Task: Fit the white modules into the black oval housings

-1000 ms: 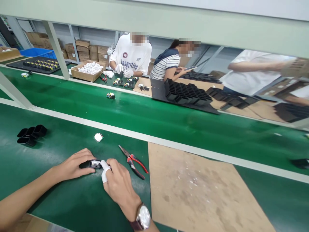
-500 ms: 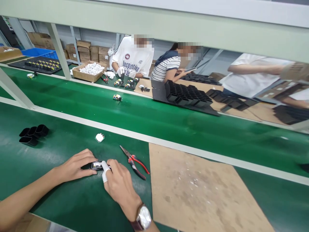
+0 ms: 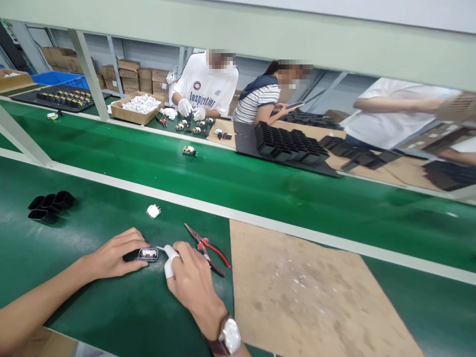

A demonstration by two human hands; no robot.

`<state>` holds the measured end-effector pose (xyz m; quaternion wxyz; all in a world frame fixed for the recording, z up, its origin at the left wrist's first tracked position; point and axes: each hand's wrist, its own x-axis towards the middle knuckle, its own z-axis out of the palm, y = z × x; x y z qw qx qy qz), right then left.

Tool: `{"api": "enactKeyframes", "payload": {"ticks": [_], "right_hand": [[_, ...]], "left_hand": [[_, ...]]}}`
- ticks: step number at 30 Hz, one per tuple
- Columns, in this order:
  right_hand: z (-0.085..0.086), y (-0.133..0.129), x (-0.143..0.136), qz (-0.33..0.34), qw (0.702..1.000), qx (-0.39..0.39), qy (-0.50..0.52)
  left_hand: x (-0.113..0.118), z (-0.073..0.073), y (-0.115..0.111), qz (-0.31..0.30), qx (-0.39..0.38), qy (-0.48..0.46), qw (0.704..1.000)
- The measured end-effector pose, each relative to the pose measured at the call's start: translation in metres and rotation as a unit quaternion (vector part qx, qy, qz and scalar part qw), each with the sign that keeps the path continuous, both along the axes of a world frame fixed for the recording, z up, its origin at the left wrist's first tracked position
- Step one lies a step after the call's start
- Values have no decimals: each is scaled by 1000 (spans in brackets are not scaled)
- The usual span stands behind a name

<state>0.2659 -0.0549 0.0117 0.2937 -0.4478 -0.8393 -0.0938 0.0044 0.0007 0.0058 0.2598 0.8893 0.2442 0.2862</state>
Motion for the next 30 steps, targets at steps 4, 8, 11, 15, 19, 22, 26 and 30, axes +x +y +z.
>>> {"api": "enactKeyframes", "payload": {"ticks": [4, 8, 11, 15, 19, 22, 26, 30], "right_hand": [[-12, 7, 5, -68, 994, -61, -51], [-9, 6, 1, -51, 996, -71, -24], [0, 1, -5, 49, 993, -78, 69], [3, -4, -13, 118, 984, -103, 88], [2, -4, -17, 120, 985, -106, 70], [6, -2, -19, 112, 986, -113, 53], [7, 0, -21, 114, 983, -127, 62], [-3, 0, -22, 127, 975, -134, 123]], "left_hand": [[0, 3, 1, -14, -44, 13, 999], [0, 2, 2, -17, -56, 13, 998], [0, 2, 2, -22, -54, 7, 998], [0, 1, 2, -21, -54, -4, 998], [-1, 0, 2, -18, -66, -5, 998], [-1, -1, 2, -24, -70, -14, 997], [-1, -3, 3, -29, -65, -24, 997], [0, -2, 2, -22, -68, -24, 997]]}}
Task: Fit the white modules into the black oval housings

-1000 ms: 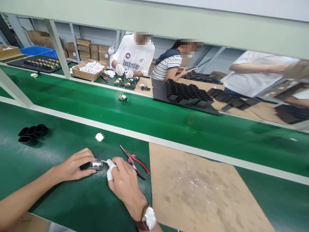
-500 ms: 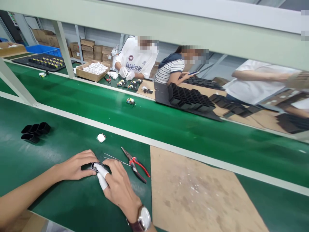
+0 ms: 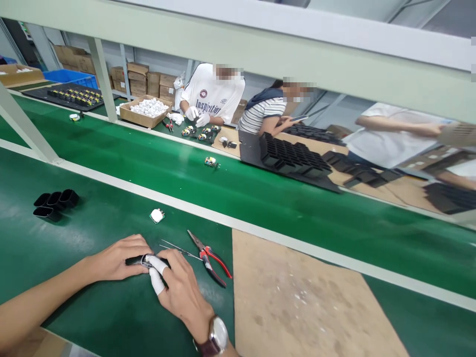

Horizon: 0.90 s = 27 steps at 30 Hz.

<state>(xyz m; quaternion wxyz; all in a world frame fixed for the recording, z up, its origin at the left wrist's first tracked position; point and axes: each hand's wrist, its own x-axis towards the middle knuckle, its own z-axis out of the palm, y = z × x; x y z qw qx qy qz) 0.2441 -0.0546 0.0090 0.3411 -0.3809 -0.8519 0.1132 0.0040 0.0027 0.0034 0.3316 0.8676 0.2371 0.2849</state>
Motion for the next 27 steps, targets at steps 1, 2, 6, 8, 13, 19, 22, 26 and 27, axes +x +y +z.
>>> {"api": "enactKeyframes", "payload": {"ticks": [1, 2, 6, 8, 13, 19, 22, 26, 27], "right_hand": [[-2, -1, 0, 0, 1000, -2, 9], [-3, -1, 0, 0, 1000, -5, 12], [0, -4, -3, -2, 999, -33, 4], [3, -3, -5, -6, 998, -59, 3], [3, -1, -3, 13, 995, -78, 58], [0, -1, 2, 4, 995, -70, 65], [0, 0, 3, 8, 994, -74, 81], [-1, 0, 5, 2, 995, -60, 75], [-1, -1, 6, 0, 996, -59, 63]], "left_hand": [[0, 0, 0, 1, -1, 0, 1000], [0, 1, -1, 1, -3, 0, 1000], [-1, 3, -1, 3, -10, 13, 1000], [0, 3, -1, 3, -12, 18, 1000], [1, 4, -1, 3, -11, 9, 1000], [0, 2, -1, -2, 0, -1, 1000], [0, 0, -1, 0, -9, -2, 1000], [1, 1, 0, 1, -12, 2, 1000], [2, 2, -1, 1, -12, 5, 1000]]}}
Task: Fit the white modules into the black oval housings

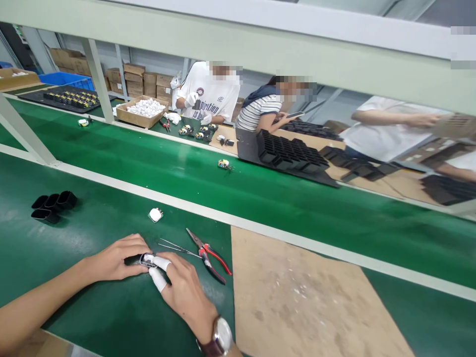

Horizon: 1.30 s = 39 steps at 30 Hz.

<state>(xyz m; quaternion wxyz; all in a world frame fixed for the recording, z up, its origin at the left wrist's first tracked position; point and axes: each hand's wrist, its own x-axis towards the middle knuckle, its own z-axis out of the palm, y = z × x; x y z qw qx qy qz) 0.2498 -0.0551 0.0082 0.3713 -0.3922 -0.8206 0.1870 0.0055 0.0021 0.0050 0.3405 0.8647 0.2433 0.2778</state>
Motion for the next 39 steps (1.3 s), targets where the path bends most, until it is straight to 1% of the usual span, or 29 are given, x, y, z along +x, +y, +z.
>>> {"api": "enactKeyframes", "payload": {"ticks": [3, 7, 9, 11, 13, 15, 16, 18, 20, 25, 30, 35, 37, 39], "right_hand": [[-3, -1, 2, -2, 1000, -1, -21], [-12, -1, 6, -28, 999, -31, -34], [-17, -2, 6, -42, 997, -50, -46], [-19, -3, 4, -34, 997, -49, -55], [-18, -5, 1, -32, 998, -36, -48], [-15, -6, -1, -39, 998, -35, -29], [-14, -7, -1, -44, 998, -42, -21], [-12, -8, -2, -49, 997, -66, -15], [-12, -7, -2, -54, 994, -93, -15], [-14, -5, -2, -50, 989, -139, -17], [-12, -1, -1, -41, 987, -155, -26], [-10, -2, -1, -49, 990, -129, -41], [-10, -4, -3, -57, 992, -100, -48], [-10, -7, -7, -66, 995, -59, -51]], "left_hand": [[0, 2, -2, 2, -2, 18, 1000], [-3, 0, -6, 40, -34, 29, 998], [-1, -3, -9, 49, -64, 11, 997], [3, -4, -11, 69, -129, -36, 989], [10, -2, -12, 96, -238, -102, 961], [15, 3, -12, 96, -349, -152, 919], [17, 6, -11, 89, -391, -165, 901], [19, 11, -10, 73, -440, -171, 879], [19, 12, -9, 65, -460, -171, 869], [17, 8, -10, 79, -465, -153, 869], [20, 9, -10, 84, -478, -152, 861], [20, 9, -10, 73, -493, -159, 852], [18, 10, -9, 66, -508, -177, 840], [17, 11, -8, 62, -529, -208, 820]]}}
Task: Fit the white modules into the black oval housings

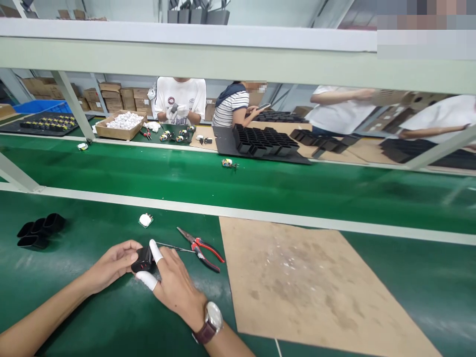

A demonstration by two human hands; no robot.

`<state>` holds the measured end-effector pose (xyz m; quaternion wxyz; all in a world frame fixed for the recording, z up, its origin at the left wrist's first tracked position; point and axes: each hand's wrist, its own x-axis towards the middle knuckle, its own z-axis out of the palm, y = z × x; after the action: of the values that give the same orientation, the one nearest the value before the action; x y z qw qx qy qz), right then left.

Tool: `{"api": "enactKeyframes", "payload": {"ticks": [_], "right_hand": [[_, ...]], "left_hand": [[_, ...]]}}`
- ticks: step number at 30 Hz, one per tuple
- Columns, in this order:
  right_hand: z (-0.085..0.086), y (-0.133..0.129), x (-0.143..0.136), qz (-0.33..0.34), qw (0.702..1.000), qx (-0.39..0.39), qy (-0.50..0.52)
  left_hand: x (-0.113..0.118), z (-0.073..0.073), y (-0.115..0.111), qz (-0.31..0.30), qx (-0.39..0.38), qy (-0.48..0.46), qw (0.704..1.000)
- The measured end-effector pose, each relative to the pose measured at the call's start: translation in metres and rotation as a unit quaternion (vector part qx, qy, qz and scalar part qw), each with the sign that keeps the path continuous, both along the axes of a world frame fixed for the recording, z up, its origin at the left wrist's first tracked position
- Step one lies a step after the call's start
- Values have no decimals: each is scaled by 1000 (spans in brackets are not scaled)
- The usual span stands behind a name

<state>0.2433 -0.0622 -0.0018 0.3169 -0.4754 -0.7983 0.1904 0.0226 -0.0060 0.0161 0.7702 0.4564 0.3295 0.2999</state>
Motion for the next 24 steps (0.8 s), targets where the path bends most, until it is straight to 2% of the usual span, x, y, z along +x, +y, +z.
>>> {"api": "enactKeyframes", "payload": {"ticks": [3, 7, 18, 24], "right_hand": [[-1, -3, -5, -11, 998, 64, 4], [0, -3, -7, -28, 992, 126, 13], [7, -2, -1, -30, 978, 199, -54], [5, 0, 4, -72, 981, 182, -3]], "left_hand": [[-2, 2, 1, 22, -32, -55, 998], [-3, 2, 2, 37, -35, -96, 994], [1, -1, 4, 63, -14, -74, 995], [3, -2, 6, 75, -4, -64, 995]]}}
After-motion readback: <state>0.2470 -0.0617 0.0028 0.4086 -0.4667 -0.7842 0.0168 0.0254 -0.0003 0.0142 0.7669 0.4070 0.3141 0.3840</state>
